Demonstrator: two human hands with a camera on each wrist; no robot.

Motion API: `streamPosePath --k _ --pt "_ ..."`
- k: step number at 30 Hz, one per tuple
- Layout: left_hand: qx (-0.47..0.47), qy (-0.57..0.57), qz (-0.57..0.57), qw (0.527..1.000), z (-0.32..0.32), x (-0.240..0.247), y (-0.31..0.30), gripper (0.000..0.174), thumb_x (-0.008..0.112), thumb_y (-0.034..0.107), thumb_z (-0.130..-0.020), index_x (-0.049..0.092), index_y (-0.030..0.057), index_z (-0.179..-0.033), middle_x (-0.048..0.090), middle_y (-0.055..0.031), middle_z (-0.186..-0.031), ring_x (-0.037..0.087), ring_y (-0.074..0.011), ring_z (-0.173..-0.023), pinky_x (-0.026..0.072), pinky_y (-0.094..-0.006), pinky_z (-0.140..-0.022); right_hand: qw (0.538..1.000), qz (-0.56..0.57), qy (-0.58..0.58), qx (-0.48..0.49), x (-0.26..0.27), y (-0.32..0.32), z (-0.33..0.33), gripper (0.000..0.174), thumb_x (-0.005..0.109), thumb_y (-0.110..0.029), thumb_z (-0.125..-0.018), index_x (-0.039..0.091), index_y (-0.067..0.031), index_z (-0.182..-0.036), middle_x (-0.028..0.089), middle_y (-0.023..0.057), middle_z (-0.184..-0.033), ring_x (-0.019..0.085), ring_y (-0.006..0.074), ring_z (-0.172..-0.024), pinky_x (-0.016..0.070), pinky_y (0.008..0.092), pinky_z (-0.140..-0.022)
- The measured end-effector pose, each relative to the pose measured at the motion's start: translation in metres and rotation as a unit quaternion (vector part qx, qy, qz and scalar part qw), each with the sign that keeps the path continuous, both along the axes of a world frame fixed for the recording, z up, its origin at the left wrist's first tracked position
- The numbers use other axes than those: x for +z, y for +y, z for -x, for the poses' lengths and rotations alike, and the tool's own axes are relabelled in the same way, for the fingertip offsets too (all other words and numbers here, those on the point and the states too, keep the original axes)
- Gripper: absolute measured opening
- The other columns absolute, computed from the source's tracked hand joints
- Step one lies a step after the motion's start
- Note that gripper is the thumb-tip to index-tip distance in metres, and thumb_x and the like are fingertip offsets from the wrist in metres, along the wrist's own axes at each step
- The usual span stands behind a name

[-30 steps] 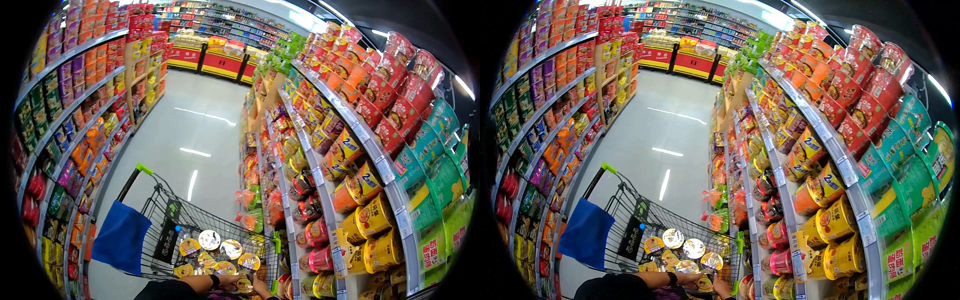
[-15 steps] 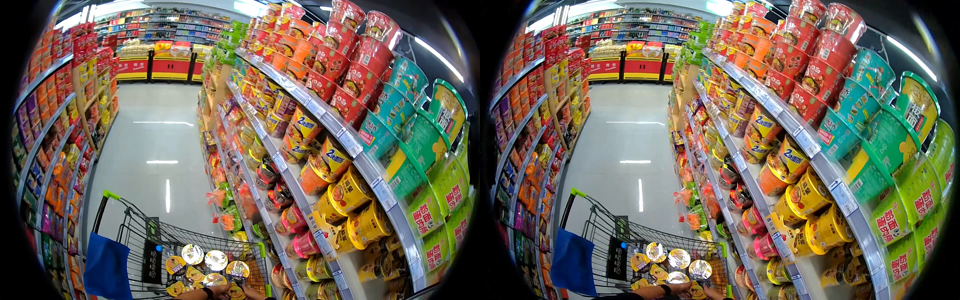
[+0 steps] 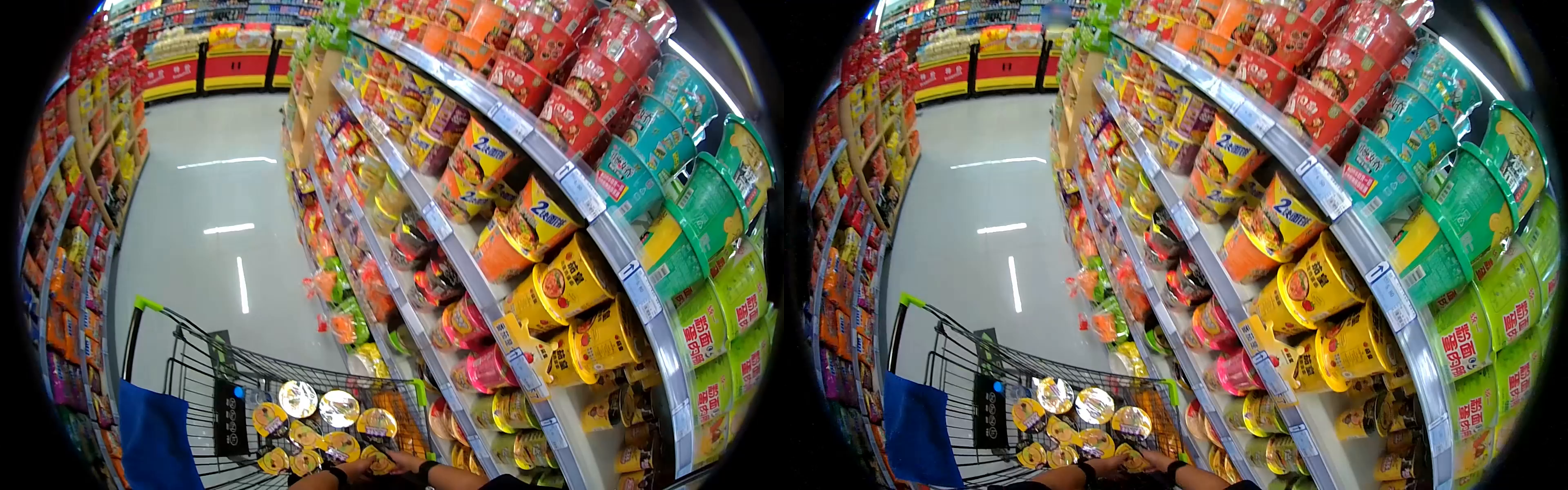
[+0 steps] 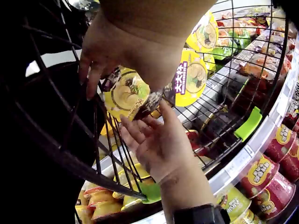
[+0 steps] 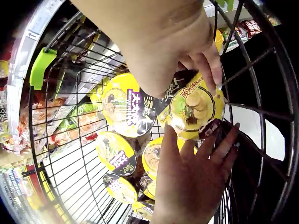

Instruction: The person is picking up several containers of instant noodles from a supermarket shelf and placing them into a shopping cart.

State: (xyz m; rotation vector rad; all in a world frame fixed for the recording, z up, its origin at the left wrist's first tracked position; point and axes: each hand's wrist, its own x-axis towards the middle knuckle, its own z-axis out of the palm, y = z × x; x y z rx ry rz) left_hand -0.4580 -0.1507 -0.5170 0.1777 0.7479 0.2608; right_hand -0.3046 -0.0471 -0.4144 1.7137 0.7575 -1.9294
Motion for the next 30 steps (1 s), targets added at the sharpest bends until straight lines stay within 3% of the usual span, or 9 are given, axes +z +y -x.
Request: streamPosePath --k 3,11,16,18,20,23,24,26,30 --pt "-0.008 0.123 0.043 0.991 -0.006 0.037 0.006 0.061 0.035 0.053 -0.089 0.039 0.0075 -0.129 0.050 -0.0135 -0.121 0.058 -0.0282 -0.090 0.0483 -0.0366 -0.072 0.997 -0.048 -0.026 0.046 0.050 0.002 0.023 0.064 0.048 -0.062 -0.081 0.052 -0.0075 -0.115 0.061 0.0051 -0.100 0.062 0.0151 -0.077 0.0508 0.0254 -0.059" --pt "0.020 0.086 0.055 0.995 0.017 0.097 0.013 0.063 0.034 0.052 -0.091 0.029 0.0094 -0.137 0.039 -0.0140 -0.136 0.037 -0.0251 -0.125 0.0377 -0.0397 -0.095 0.993 -0.108 0.009 0.038 -0.015 -0.016 -0.016 0.051 0.056 -0.043 -0.085 0.046 -0.0026 -0.115 0.060 0.0078 -0.092 0.059 0.0135 -0.064 0.0487 0.0234 -0.053" --pt "-0.038 0.132 0.004 0.990 0.024 0.027 0.012 0.043 0.038 0.045 -0.092 0.051 0.0109 -0.115 0.060 -0.0093 -0.092 0.060 -0.0223 -0.076 0.0499 -0.0353 -0.064 0.997 -0.066 0.024 0.031 0.031 -0.011 0.000 0.050 0.052 -0.043 -0.087 0.048 -0.0048 -0.119 0.058 0.0044 -0.099 0.060 0.0128 -0.079 0.0501 0.0249 -0.062" --pt "-0.081 0.161 -0.196 0.964 0.038 0.011 0.007 0.038 0.041 0.042 -0.092 0.051 0.0107 -0.111 0.056 -0.0071 -0.087 0.055 -0.0213 -0.070 0.0476 -0.0334 -0.061 0.996 -0.081 0.019 0.038 0.027 -0.012 0.003 0.053 0.052 -0.044 -0.087 0.046 -0.0045 -0.122 0.058 0.0055 -0.101 0.061 0.0137 -0.080 0.0504 0.0253 -0.063" --pt "-0.032 0.169 0.003 0.985 0.055 0.067 0.013 0.030 0.045 0.038 -0.091 0.050 0.0111 -0.104 0.048 -0.0040 -0.080 0.047 -0.0182 -0.062 0.0423 -0.0310 -0.055 0.992 -0.061 0.017 0.108 0.027 -0.006 0.010 0.056 0.052 -0.046 -0.086 0.046 -0.0040 -0.122 0.058 0.0071 -0.102 0.061 0.0143 -0.080 0.0505 0.0259 -0.064" --pt "-0.065 0.211 -0.182 0.958 0.074 0.054 -0.002 0.033 0.044 0.041 -0.092 0.048 0.0116 -0.106 0.049 -0.0039 -0.086 0.049 -0.0165 -0.070 0.0416 -0.0308 -0.059 0.969 -0.123 0.046 0.210 0.019 -0.007 0.019 0.058 0.052 -0.049 -0.085 0.049 -0.0033 -0.120 0.059 0.0090 -0.101 0.061 0.0167 -0.078 0.0490 0.0289 -0.066" --pt "0.024 0.229 0.018 0.973 0.071 0.082 0.004 0.038 0.040 0.046 -0.092 0.047 0.0111 -0.106 0.048 -0.0037 -0.086 0.048 -0.0155 -0.075 0.0427 -0.0306 -0.064 0.955 -0.154 0.074 0.242 0.025 -0.008 0.023 0.059 0.050 -0.052 -0.085 0.052 -0.0032 -0.118 0.060 0.0095 -0.100 0.061 0.0176 -0.078 0.0483 0.0300 -0.067" --pt "0.005 0.235 -0.033 0.971 0.080 0.066 -0.001 0.059 0.034 0.058 -0.088 0.045 0.0074 -0.118 0.049 -0.0094 -0.098 0.049 -0.0216 -0.081 0.0445 -0.0337 -0.071 0.866 -0.215 0.074 0.445 0.048 0.001 0.042 0.062 0.042 -0.059 -0.085 0.060 -0.0042 -0.109 0.064 0.0117 -0.090 0.061 0.0214 -0.078 0.0458 0.0341 -0.071" --pt "-0.011 0.248 -0.066 0.967 0.101 0.083 -0.010 0.078 0.019 0.063 -0.088 0.032 0.0015 -0.134 0.040 -0.0148 -0.135 0.043 -0.0257 -0.121 0.0437 -0.0360 -0.089 0.832 -0.295 0.127 0.452 0.014 0.016 0.044 0.063 0.040 -0.059 -0.085 0.063 -0.0035 -0.103 0.066 0.0103 -0.082 0.062 0.0250 -0.075 0.0459 0.0362 -0.072"
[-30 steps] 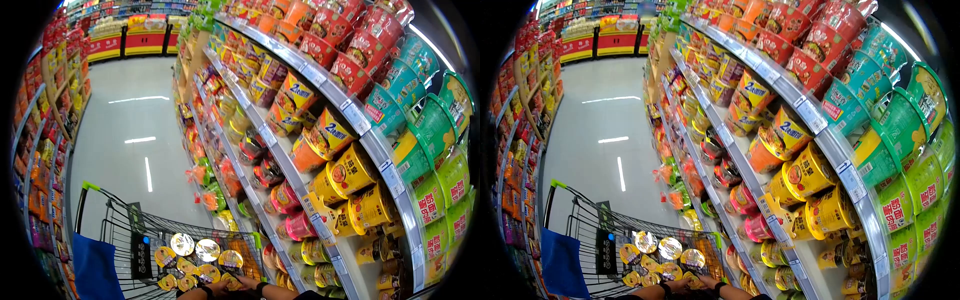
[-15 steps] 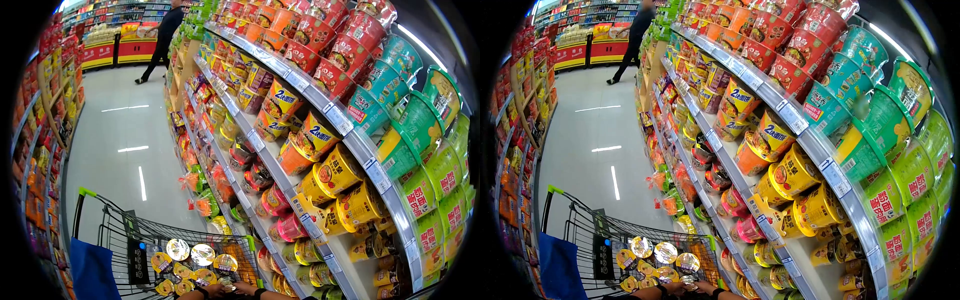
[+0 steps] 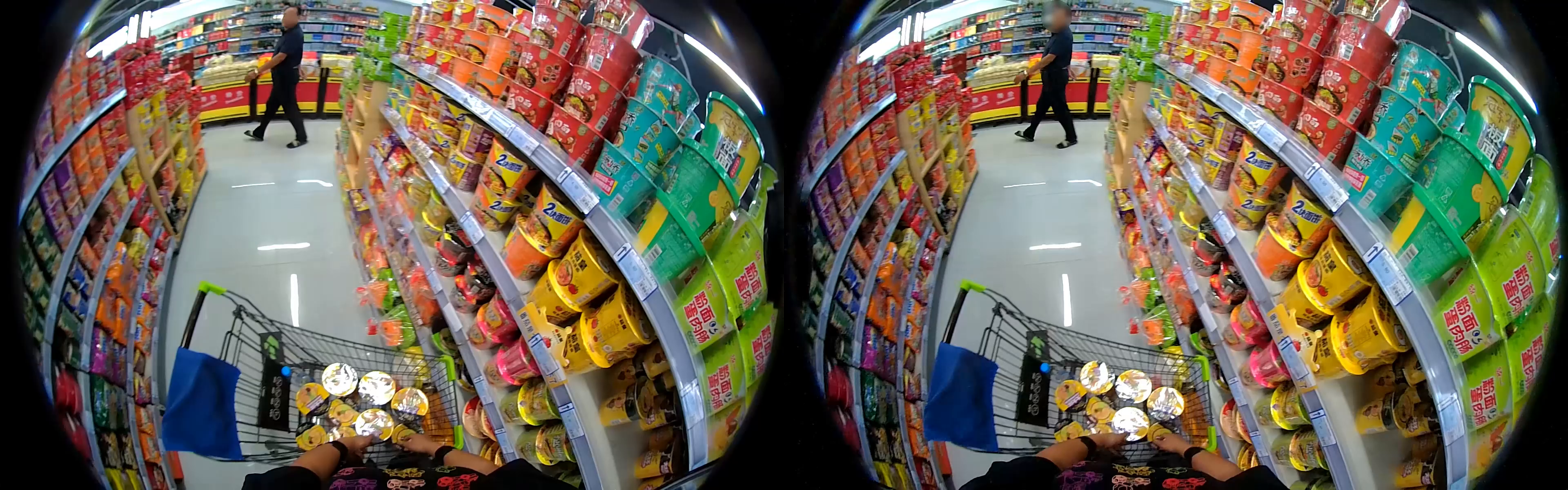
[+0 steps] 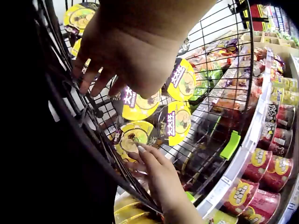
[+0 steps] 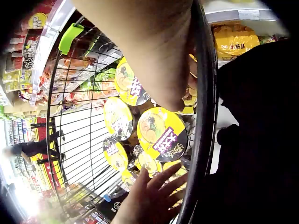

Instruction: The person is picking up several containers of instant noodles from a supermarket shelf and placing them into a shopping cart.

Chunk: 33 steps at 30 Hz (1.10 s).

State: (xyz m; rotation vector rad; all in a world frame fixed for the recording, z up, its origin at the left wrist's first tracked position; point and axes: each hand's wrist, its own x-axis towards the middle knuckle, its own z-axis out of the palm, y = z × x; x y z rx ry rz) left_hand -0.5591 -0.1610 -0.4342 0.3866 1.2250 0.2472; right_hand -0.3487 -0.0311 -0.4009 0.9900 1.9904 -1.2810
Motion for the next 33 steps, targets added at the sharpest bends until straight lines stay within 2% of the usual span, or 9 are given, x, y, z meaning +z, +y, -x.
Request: streamPosePath --k 1,4,6,12,18,21,25,28,33 --pt "-0.037 0.034 0.003 0.999 0.010 0.071 -0.001 0.074 0.019 0.062 -0.089 0.035 0.0047 -0.133 0.045 -0.0152 -0.130 0.049 -0.0236 -0.112 0.0460 -0.0327 -0.083 1.000 0.006 0.012 -0.015 0.000 0.003 0.000 0.064 0.041 -0.060 -0.085 0.063 -0.0029 -0.103 0.066 0.0106 -0.084 0.062 0.0265 -0.074 0.0460 0.0366 -0.073" --pt "-0.130 0.045 -0.060 0.989 0.017 0.041 0.001 0.069 0.019 0.061 -0.090 0.041 0.0089 -0.129 0.051 -0.0146 -0.121 0.052 -0.0210 -0.099 0.0447 -0.0327 -0.080 0.995 -0.096 0.039 0.010 0.012 0.019 0.011 0.055 0.050 -0.053 -0.082 0.064 -0.0027 -0.102 0.066 0.0127 -0.081 0.062 0.0270 -0.076 0.0472 0.0378 -0.071" --pt "-0.043 0.017 -0.092 0.995 0.014 0.065 -0.002 0.059 0.021 0.058 -0.091 0.052 0.0083 -0.101 0.045 -0.0021 -0.072 0.035 -0.0146 -0.057 0.0322 -0.0297 -0.054 0.992 -0.098 0.069 -0.038 0.016 0.023 0.014 0.054 0.053 -0.051 -0.081 0.064 -0.0021 -0.100 0.066 0.0147 -0.084 0.062 0.0295 -0.079 0.0473 0.0387 -0.072" --pt "-0.163 0.042 -0.219 0.961 0.004 0.075 0.016 0.063 0.036 0.052 -0.090 0.044 0.0021 -0.127 0.053 -0.0143 -0.122 0.047 -0.0232 -0.109 0.0346 -0.0334 -0.095 0.976 -0.189 0.098 -0.054 0.046 0.020 0.021 0.050 0.055 -0.048 -0.079 0.062 -0.0033 -0.101 0.063 0.0197 -0.097 0.060 0.0348 -0.089 0.0470 0.0399 -0.076" --pt "-0.319 0.156 -0.443 0.823 -0.011 0.142 0.084 0.069 0.027 0.056 -0.091 0.047 -0.0014 -0.123 0.052 -0.0184 -0.122 0.047 -0.0284 -0.114 0.0338 -0.0351 -0.097 0.954 -0.152 0.227 -0.125 0.106 0.008 -0.004 0.044 0.052 -0.042 -0.084 0.059 -0.0035 -0.106 0.062 0.0183 -0.095 0.061 0.0295 -0.087 0.0472 0.0379 -0.076" --pt "-0.230 0.245 -0.433 0.836 -0.039 0.243 0.141 0.058 0.032 0.046 -0.093 0.048 -0.0031 -0.120 0.057 -0.0160 -0.113 0.051 -0.0276 -0.108 0.0369 -0.0350 -0.094 0.921 -0.110 0.307 -0.211 0.170 0.001 -0.043 0.041 0.055 -0.032 -0.087 0.054 -0.0032 -0.116 0.062 0.0129 -0.100 0.058 0.0211 -0.091 0.0458 0.0325 -0.080" --pt "0.058 -0.002 -0.539 0.840 -0.127 0.347 0.173 0.043 0.042 0.031 -0.094 0.047 -0.0013 -0.122 0.057 -0.0131 -0.110 0.056 -0.0218 -0.102 0.0410 -0.0320 -0.090 0.850 -0.204 0.411 -0.259 0.279 -0.015 -0.120 0.038 0.054 -0.030 -0.088 0.052 -0.0045 -0.116 0.062 0.0154 -0.091 0.060 0.0222 -0.081 0.0476 0.0334 -0.070" --pt "0.007 -0.085 -0.605 0.791 -0.199 0.411 0.163 0.046 0.039 0.036 -0.095 0.043 0.0004 -0.124 0.055 -0.0133 -0.115 0.054 -0.0243 -0.106 0.0407 -0.0348 -0.092 0.832 -0.347 0.359 -0.240 0.346 -0.034 -0.178 0.041 0.056 -0.029 -0.084 0.052 -0.0064 -0.118 0.060 0.0177 -0.097 0.059 0.0319 -0.086 0.0469 0.0405 -0.073" --pt "-0.024 -0.137 -0.698 0.703 -0.284 0.449 0.161 0.045 0.038 0.030 -0.095 0.036 -0.0005 -0.129 0.046 -0.0161 -0.126 0.049 -0.0279 -0.113 0.0382 -0.0368 -0.095 0.663 -0.533 0.382 -0.362 0.431 -0.076 -0.259 0.044 0.061 -0.021 -0.079 0.051 -0.0067 -0.120 0.056 0.0164 -0.113 0.056 0.0316 -0.101 0.0446 0.0370 -0.087"
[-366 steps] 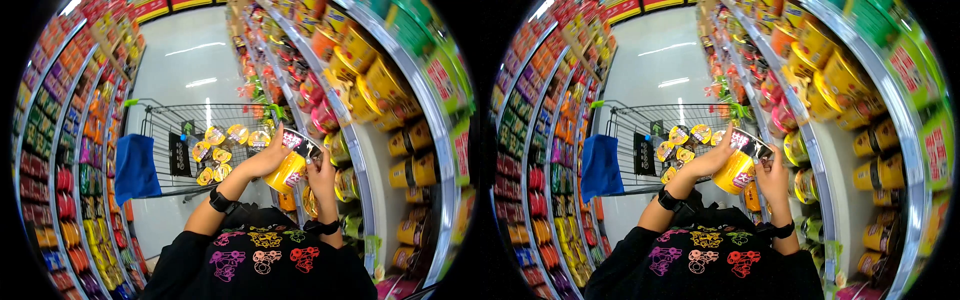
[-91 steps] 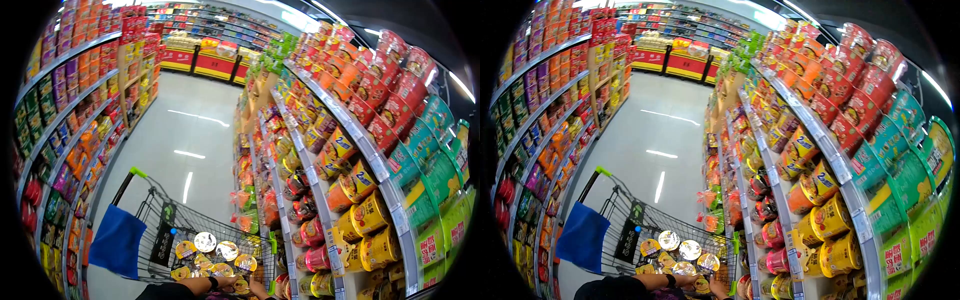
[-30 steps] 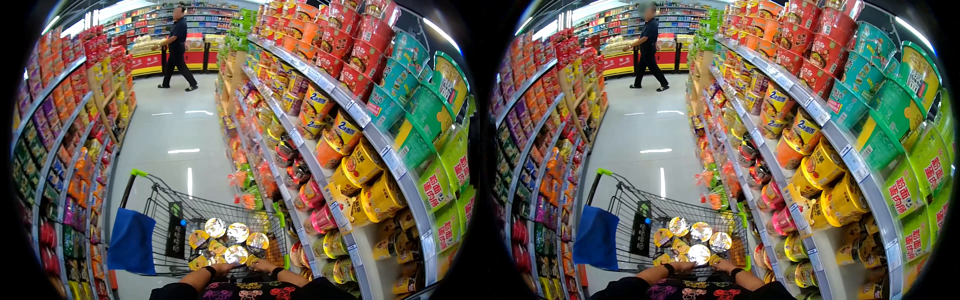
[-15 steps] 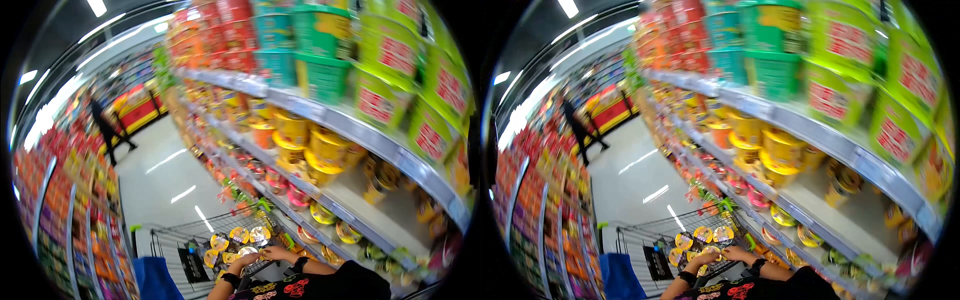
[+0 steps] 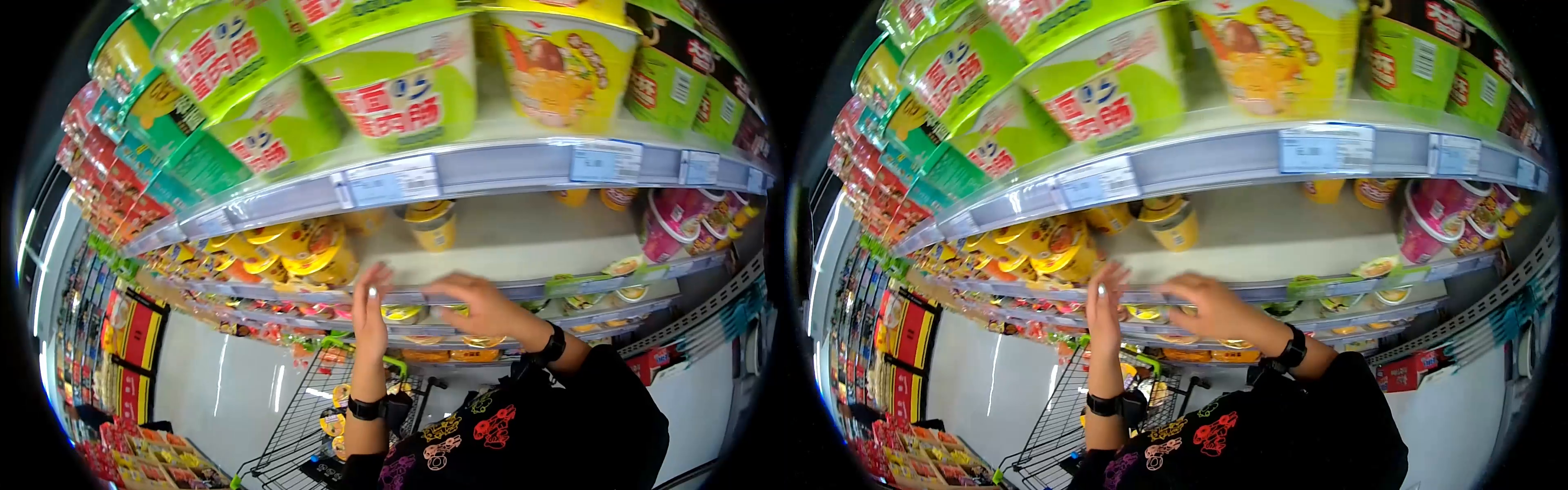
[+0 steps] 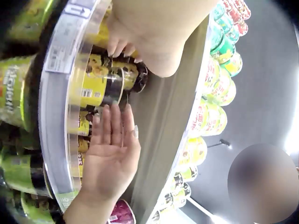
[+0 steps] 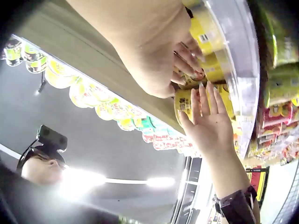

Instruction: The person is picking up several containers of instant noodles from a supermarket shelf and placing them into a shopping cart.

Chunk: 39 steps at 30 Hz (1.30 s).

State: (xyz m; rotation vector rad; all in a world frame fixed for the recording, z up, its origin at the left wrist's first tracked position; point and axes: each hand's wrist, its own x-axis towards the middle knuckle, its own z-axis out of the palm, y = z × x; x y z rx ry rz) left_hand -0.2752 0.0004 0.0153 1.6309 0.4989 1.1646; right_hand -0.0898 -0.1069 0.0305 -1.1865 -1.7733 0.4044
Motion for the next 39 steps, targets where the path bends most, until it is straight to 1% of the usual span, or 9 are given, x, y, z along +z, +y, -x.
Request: streamPosePath --k 5,8,11,15,20,21,25,31,39 --pt "0.162 0.088 -0.165 0.969 -0.067 0.001 0.022 0.048 0.036 0.021 -0.094 0.025 0.0012 -0.136 0.026 -0.0174 -0.140 0.035 -0.0303 -0.126 0.0333 -0.0389 -0.100 0.972 -0.095 0.159 -0.143 0.009 0.016 -0.047 0.058 0.061 -0.017 -0.080 0.037 -0.0008 -0.130 0.045 0.0174 -0.127 0.048 0.0297 -0.113 0.0407 0.0366 -0.092" --pt "0.140 0.074 -0.125 0.979 -0.092 -0.010 0.030 0.052 0.035 0.012 -0.091 0.018 -0.0019 -0.138 0.022 -0.0191 -0.143 0.026 -0.0297 -0.130 0.0232 -0.0386 -0.105 0.954 -0.002 0.292 -0.072 0.005 0.027 -0.060 0.061 0.056 -0.018 -0.084 0.029 0.0003 -0.135 0.038 0.0147 -0.135 0.039 0.0264 -0.122 0.0341 0.0364 -0.099" --pt "0.059 -0.031 0.004 0.998 -0.104 -0.003 0.033 0.053 0.033 0.015 -0.093 0.014 -0.0017 -0.140 0.017 -0.0195 -0.145 0.018 -0.0274 -0.135 0.0183 -0.0344 -0.107 0.862 0.096 0.491 0.080 0.028 0.020 -0.066 0.050 0.047 -0.022 -0.091 0.032 -0.0045 -0.135 0.036 0.0068 -0.136 0.032 0.0210 -0.126 0.0249 0.0370 -0.104" --pt "0.104 0.010 0.015 0.994 -0.108 -0.006 0.054 0.058 0.033 0.037 -0.095 0.015 0.0062 -0.141 0.023 -0.0124 -0.141 0.033 -0.0251 -0.126 0.0300 -0.0384 -0.102 0.770 0.131 0.592 0.199 0.008 0.041 -0.076 0.042 0.044 -0.033 -0.092 0.042 -0.0126 -0.128 0.036 0.0020 -0.136 0.031 0.0198 -0.125 0.0241 0.0411 -0.103" --pt "0.121 -0.015 0.107 0.987 -0.123 0.007 0.056 0.051 0.041 0.039 -0.093 0.034 0.0069 -0.132 0.042 -0.0090 -0.127 0.044 -0.0187 -0.109 0.0356 -0.0321 -0.090 0.745 0.160 0.623 0.176 0.007 0.038 -0.068 0.048 0.044 -0.041 -0.090 0.039 -0.0165 -0.132 0.030 -0.0008 -0.140 0.025 0.0191 -0.128 0.0155 0.0444 -0.105" --pt "0.110 -0.058 0.136 0.983 -0.124 -0.005 0.075 0.040 0.043 0.037 -0.092 0.046 0.0096 -0.121 0.052 -0.0045 -0.110 0.047 -0.0137 -0.095 0.0381 -0.0271 -0.076 0.743 0.158 0.625 0.179 0.006 0.037 -0.068 0.050 0.044 -0.042 -0.090 0.038 -0.0170 -0.132 0.029 -0.0013 -0.140 0.024 0.0190 -0.129 0.0139 0.0445 -0.106" --pt "0.132 -0.107 0.167 0.971 -0.133 0.005 0.071 0.035 0.042 0.033 -0.093 0.051 0.0063 -0.113 0.055 -0.0023 -0.093 0.048 -0.0099 -0.076 0.0359 -0.0212 -0.061 0.758 0.145 0.618 0.152 0.009 0.034 -0.066 0.052 0.045 -0.044 -0.089 0.036 -0.0172 -0.133 0.032 -0.0012 -0.138 0.025 0.0186 -0.127 0.0125 0.0439 -0.106" --pt "0.150 -0.020 0.061 0.987 -0.138 0.014 0.036 0.036 0.040 0.027 -0.093 0.047 0.0006 -0.117 0.052 -0.0053 -0.104 0.047 -0.0116 -0.084 0.0385 -0.0254 -0.068 0.716 0.116 0.678 0.118 0.000 0.039 -0.066 0.046 0.046 -0.045 -0.088 0.044 -0.0172 -0.125 0.039 -0.0024 -0.131 0.030 0.0175 -0.124 0.0144 0.0427 -0.105" --pt "0.188 0.033 -0.179 0.965 -0.131 0.027 -0.017 0.053 0.040 0.019 -0.088 0.029 -0.0068 -0.133 0.036 -0.0178 -0.134 0.034 -0.0273 -0.122 0.0254 -0.0354 -0.102 0.670 0.079 0.726 0.135 -0.003 0.041 -0.070 0.046 0.044 -0.045 -0.088 0.048 -0.0116 -0.120 0.051 0.0046 -0.120 0.044 0.0202 -0.111 0.0269 0.0406 -0.101"
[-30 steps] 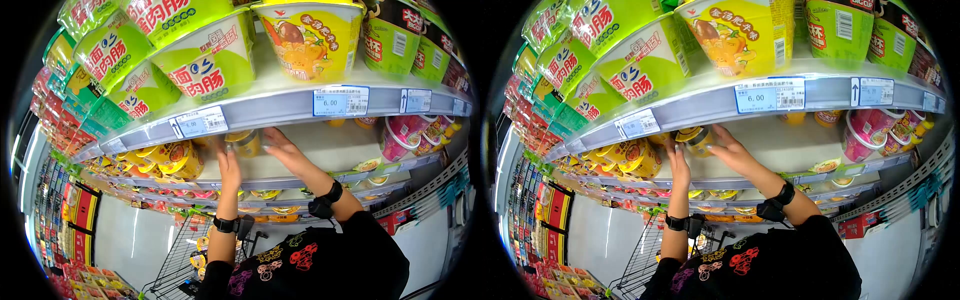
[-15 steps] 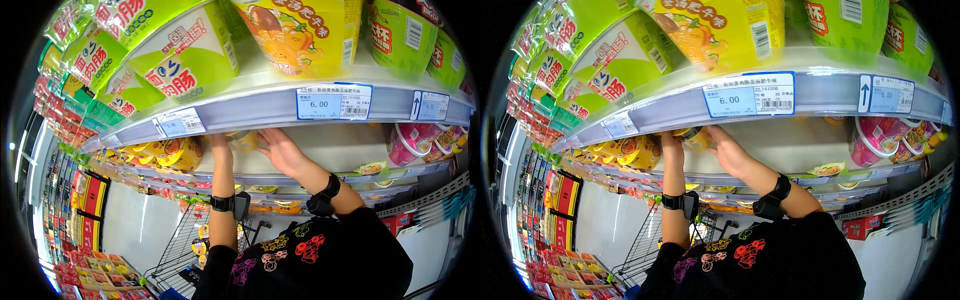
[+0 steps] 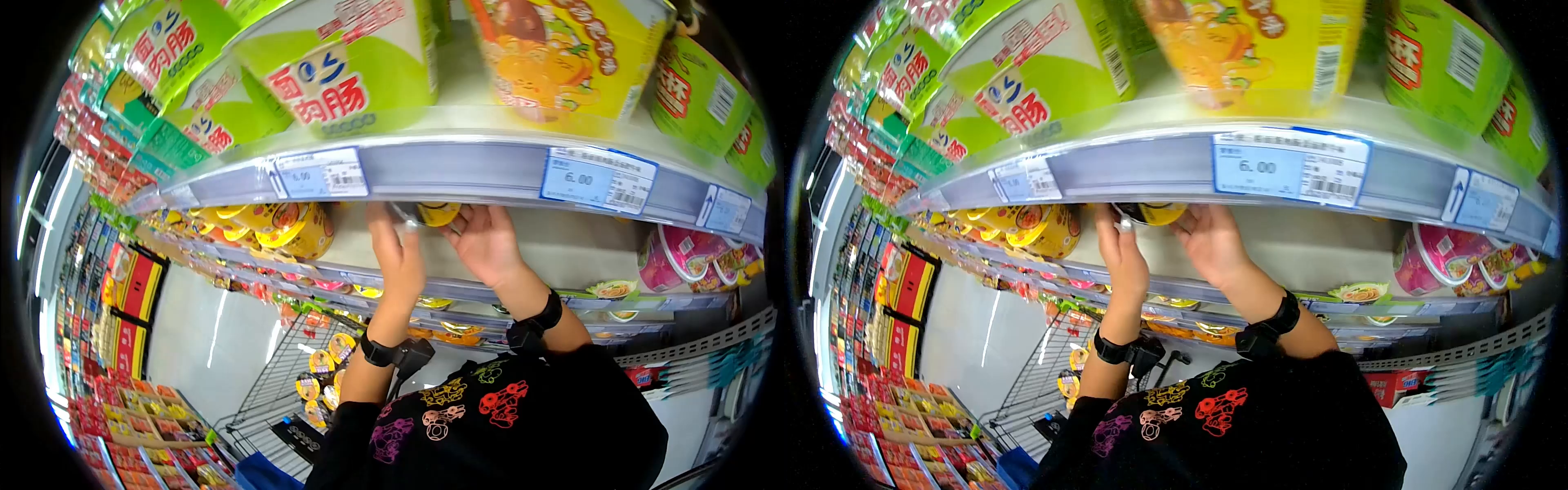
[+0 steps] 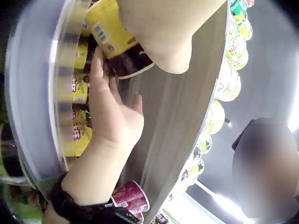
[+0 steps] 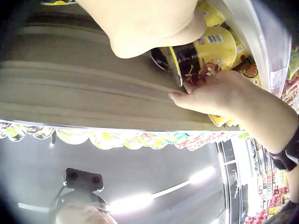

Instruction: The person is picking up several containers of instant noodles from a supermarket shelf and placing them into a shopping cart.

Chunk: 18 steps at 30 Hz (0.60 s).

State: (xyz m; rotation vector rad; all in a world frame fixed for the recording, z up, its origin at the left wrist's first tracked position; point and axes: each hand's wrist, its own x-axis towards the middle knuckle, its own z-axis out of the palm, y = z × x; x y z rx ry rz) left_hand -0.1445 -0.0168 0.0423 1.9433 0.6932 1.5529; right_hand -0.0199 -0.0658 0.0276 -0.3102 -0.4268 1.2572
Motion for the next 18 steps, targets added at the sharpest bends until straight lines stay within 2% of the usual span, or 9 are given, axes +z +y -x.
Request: streamPosePath --k 3,4,7,10,12,13,14,15,18 --pt "0.076 0.075 -0.185 0.977 0.001 0.007 -0.012 0.062 0.042 0.030 -0.086 0.029 -0.0061 -0.134 0.032 -0.0216 -0.137 0.027 -0.0357 -0.129 0.0160 -0.0427 -0.106 0.999 -0.006 0.018 0.031 0.012 -0.003 0.002 0.051 0.042 -0.046 -0.088 0.047 -0.0100 -0.123 0.053 0.0087 -0.120 0.047 0.0221 -0.111 0.0304 0.0390 -0.100" --pt "0.072 0.096 -0.199 0.973 0.003 0.008 -0.017 0.065 0.046 0.033 -0.084 0.028 -0.0055 -0.134 0.031 -0.0223 -0.137 0.026 -0.0368 -0.130 0.0116 -0.0463 -0.106 0.999 0.002 0.026 0.036 0.009 -0.002 0.000 0.054 0.040 -0.045 -0.088 0.044 -0.0068 -0.126 0.053 0.0097 -0.121 0.048 0.0237 -0.113 0.0332 0.0392 -0.099" --pt "0.072 0.154 -0.224 0.960 0.010 0.007 -0.033 0.074 0.054 0.038 -0.077 0.030 -0.0028 -0.134 0.031 -0.0212 -0.139 0.024 -0.0378 -0.132 0.0011 -0.0539 -0.105 0.995 0.016 0.007 0.101 0.007 -0.009 -0.006 0.053 0.041 -0.047 -0.089 0.042 -0.0098 -0.127 0.048 0.0101 -0.125 0.045 0.0237 -0.117 0.0344 0.0386 -0.099" --pt "0.088 0.181 -0.258 0.945 0.017 -0.008 -0.052 0.067 0.057 0.038 -0.076 0.040 0.0032 -0.131 0.039 -0.0141 -0.137 0.029 -0.0288 -0.132 0.0016 -0.0503 -0.108 0.985 -0.053 0.043 0.161 0.006 -0.011 -0.008 0.045 0.043 -0.040 -0.088 0.051 -0.0085 -0.119 0.056 0.0116 -0.117 0.052 0.0250 -0.109 0.0382 0.0388 -0.096" --pt "0.151 0.161 -0.297 0.929 0.019 -0.011 -0.064 0.056 0.054 0.034 -0.078 0.047 0.0090 -0.127 0.044 -0.0060 -0.134 0.034 -0.0212 -0.130 0.0060 -0.0452 -0.109 0.988 -0.032 0.022 0.148 0.013 -0.015 -0.007 0.044 0.041 -0.037 -0.088 0.054 -0.0046 -0.116 0.058 0.0136 -0.114 0.057 0.0259 -0.100 0.0426 0.0395 -0.091" --pt "0.161 0.158 -0.303 0.926 0.023 -0.017 -0.067 0.055 0.052 0.036 -0.080 0.047 0.0091 -0.128 0.045 -0.0056 -0.133 0.035 -0.0211 -0.129 0.0056 -0.0456 -0.109 0.990 -0.022 0.011 0.142 0.018 -0.016 -0.007 0.044 0.039 -0.035 -0.089 0.055 -0.0026 -0.114 0.059 0.0147 -0.112 0.059 0.0263 -0.096 0.0448 0.0398 -0.089" --pt "0.165 0.154 -0.314 0.922 0.028 -0.022 -0.068 0.055 0.049 0.037 -0.082 0.046 0.0093 -0.128 0.046 -0.0051 -0.132 0.037 -0.0210 -0.128 0.0053 -0.0459 -0.109 0.995 0.056 -0.036 0.080 0.020 -0.023 -0.003 0.044 0.039 -0.033 -0.089 0.055 -0.0016 -0.115 0.060 0.0152 -0.111 0.059 0.0263 -0.097 0.0462 0.0389 -0.087" --pt "0.163 0.150 -0.330 0.918 0.032 -0.025 -0.069 0.054 0.047 0.039 -0.083 0.046 0.0094 -0.129 0.047 -0.0046 -0.131 0.038 -0.0209 -0.127 0.0049 -0.0463 -0.109 0.993 0.019 -0.086 0.073 0.011 -0.020 -0.013 0.047 0.042 -0.035 -0.088 0.052 -0.0002 -0.118 0.058 0.0162 -0.114 0.057 0.0273 -0.101 0.0446 0.0381 -0.090" --pt "0.143 0.118 -0.297 0.937 0.050 -0.033 -0.067 0.055 0.053 0.035 -0.078 0.048 0.0114 -0.127 0.048 -0.0024 -0.129 0.039 -0.0200 -0.125 0.0112 -0.0460 -0.108 0.986 -0.032 -0.031 0.159 0.019 -0.022 0.002 0.055 0.042 -0.037 -0.088 0.043 0.0014 -0.126 0.047 0.0190 -0.127 0.047 0.0299 -0.114 0.0352 0.0405 -0.099"
